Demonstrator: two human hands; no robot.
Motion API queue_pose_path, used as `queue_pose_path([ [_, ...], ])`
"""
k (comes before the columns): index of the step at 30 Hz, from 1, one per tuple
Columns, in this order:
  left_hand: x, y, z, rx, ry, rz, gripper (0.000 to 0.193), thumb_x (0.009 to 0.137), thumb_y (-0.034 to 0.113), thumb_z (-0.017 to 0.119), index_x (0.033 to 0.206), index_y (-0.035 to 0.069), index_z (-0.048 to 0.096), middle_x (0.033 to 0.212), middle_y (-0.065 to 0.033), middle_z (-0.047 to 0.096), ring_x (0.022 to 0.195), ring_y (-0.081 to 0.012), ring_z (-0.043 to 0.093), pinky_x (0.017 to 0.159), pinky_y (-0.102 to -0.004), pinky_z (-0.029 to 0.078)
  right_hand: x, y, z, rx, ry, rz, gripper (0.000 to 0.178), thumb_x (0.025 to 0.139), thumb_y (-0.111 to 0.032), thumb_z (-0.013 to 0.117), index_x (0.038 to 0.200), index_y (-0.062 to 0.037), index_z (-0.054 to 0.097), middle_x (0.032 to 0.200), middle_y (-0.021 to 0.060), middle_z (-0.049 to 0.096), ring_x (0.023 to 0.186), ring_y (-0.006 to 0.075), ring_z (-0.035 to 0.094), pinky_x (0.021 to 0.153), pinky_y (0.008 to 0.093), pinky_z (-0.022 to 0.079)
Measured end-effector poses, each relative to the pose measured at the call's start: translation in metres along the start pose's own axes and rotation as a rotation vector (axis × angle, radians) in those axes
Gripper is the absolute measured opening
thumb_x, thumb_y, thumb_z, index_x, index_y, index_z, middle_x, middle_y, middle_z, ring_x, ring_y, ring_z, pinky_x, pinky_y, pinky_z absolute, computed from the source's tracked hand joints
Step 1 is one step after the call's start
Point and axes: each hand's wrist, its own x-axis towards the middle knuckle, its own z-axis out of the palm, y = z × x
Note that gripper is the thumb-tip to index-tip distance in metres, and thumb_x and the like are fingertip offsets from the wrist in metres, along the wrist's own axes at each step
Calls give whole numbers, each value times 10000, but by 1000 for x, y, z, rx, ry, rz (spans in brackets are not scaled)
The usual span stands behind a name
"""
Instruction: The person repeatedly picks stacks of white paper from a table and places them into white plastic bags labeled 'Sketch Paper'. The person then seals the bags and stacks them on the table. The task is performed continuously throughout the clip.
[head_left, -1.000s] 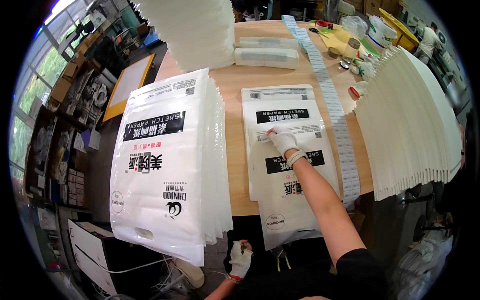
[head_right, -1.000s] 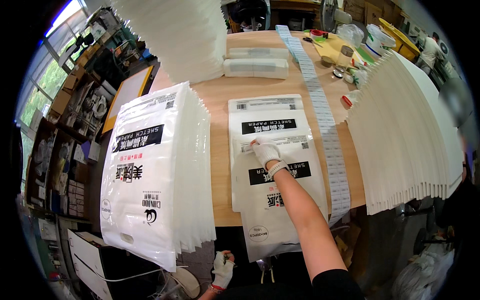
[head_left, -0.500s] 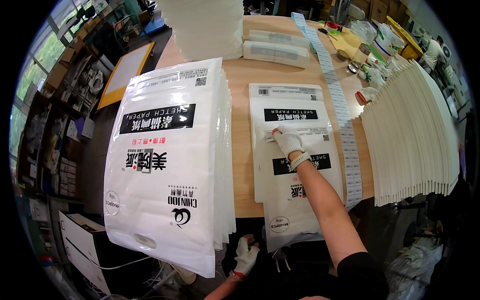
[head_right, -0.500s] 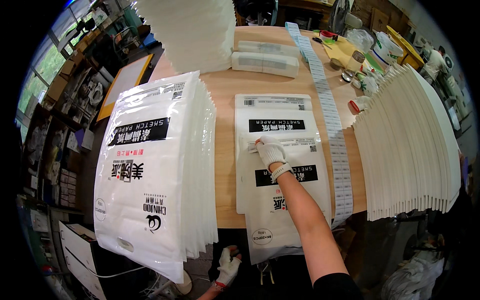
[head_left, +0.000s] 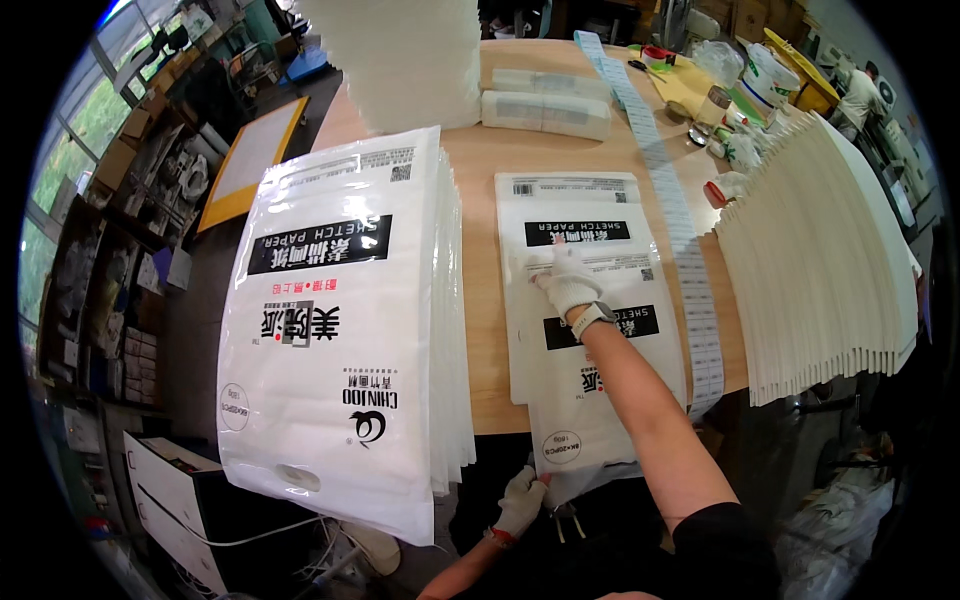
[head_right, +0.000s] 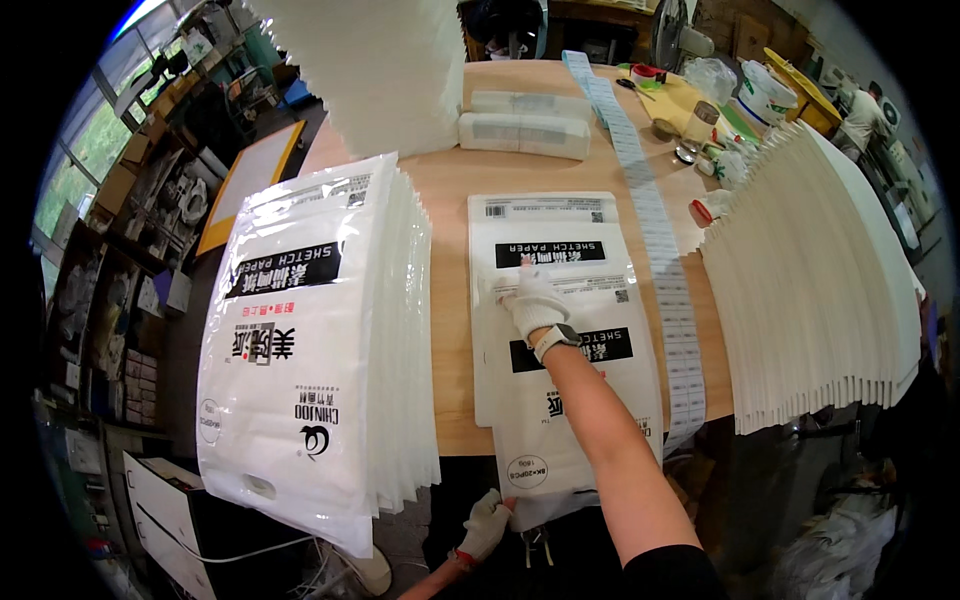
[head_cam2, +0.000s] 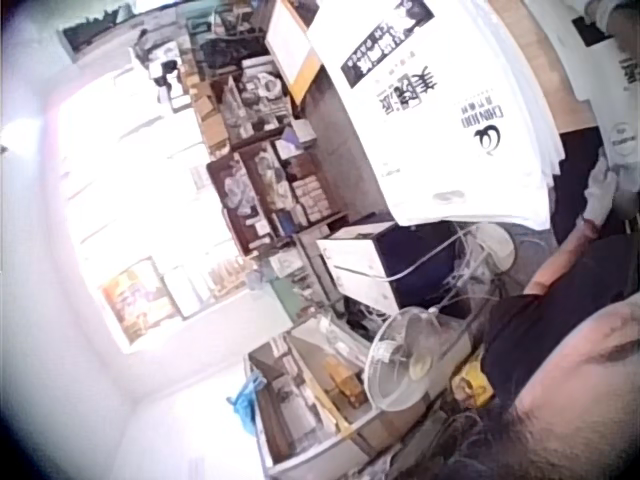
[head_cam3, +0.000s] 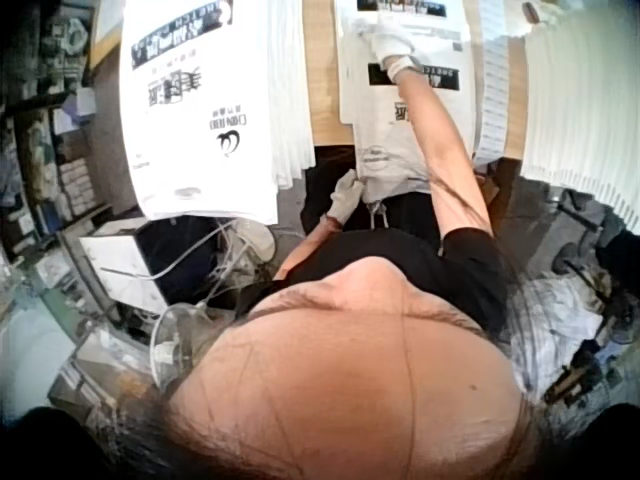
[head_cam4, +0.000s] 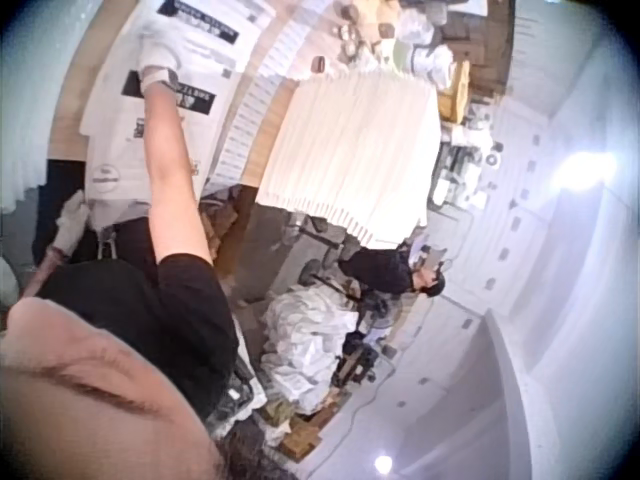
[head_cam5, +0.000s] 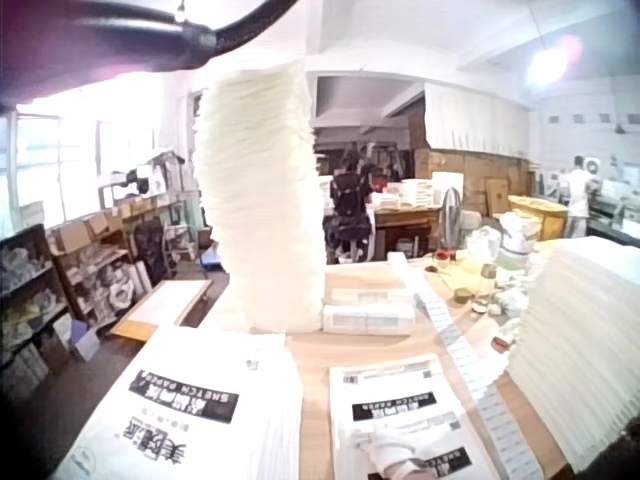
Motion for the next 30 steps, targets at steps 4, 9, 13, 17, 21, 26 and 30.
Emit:
queue_pose_path([
  [4, -16, 43, -16, -3, -57, 284, 227, 873, 169, 523, 731, 1, 465, 652, -83, 446, 596, -158, 453, 550, -280, 371, -21, 35, -46, 170, -3, 26, 474, 771, -345, 578, 1147, -65, 506, 1040, 158, 590, 991, 324, 547, 831, 395, 428],
  [9, -15, 124, -33, 170, -83, 654, 146, 867, 157, 502, 855, 13, 487, 732, -152, 522, 647, -309, 562, 569, -365, 448, -166, 127, -97, 47, 187, 111, 318, 821, -269, 523, 1026, -27, 496, 966, 196, 572, 933, 382, 534, 791, 446, 419],
  [13, -33, 186, -46, 377, -143, 883, 174, 835, 170, 530, 934, 29, 553, 722, -140, 538, 635, -310, 559, 579, -365, 453, -274, 162, -73, 1119, -89, 286, 425, 857, -71, 509, 1250, 20, 377, 1067, 143, 571, 950, 167, 559, 806, 275, 449],
  [17, -97, 225, -88, 475, -42, 1178, 154, 794, 161, 595, 927, 85, 583, 755, -86, 580, 618, -275, 583, 549, -364, 478, -272, 82, -69, 1273, 106, 153, 363, 841, 9, 486, 1202, 20, 447, 1102, 107, 543, 984, 155, 535, 842, 255, 435],
  [21, -94, 149, -221, 152, 553, 1160, 303, 904, 234, 518, 1121, 24, 500, 806, -42, 502, 618, -124, 494, 507, -261, 438, -217, -45, -142, 1296, -49, -159, 300, 886, -65, 477, 1166, 34, 521, 1020, 71, 592, 848, 97, 561, 743, 207, 463],
  [26, -70, 166, -371, 138, 1105, 593, 270, 900, 170, 509, 1108, -2, 513, 921, -76, 568, 772, -142, 563, 642, -297, 481, -176, -159, -140, 1023, -363, -460, 276, 888, -115, 478, 1113, 14, 574, 906, 60, 645, 792, 92, 587, 681, 206, 471],
  [30, -33, 88, -421, 372, 1103, 551, 223, 908, 198, 480, 996, 11, 565, 925, -31, 575, 818, -133, 554, 740, -277, 456, -180, -182, -155, 458, -393, -561, 257, 881, -123, 487, 1083, -2, 593, 907, 74, 655, 761, 106, 599, 681, 207, 472],
])
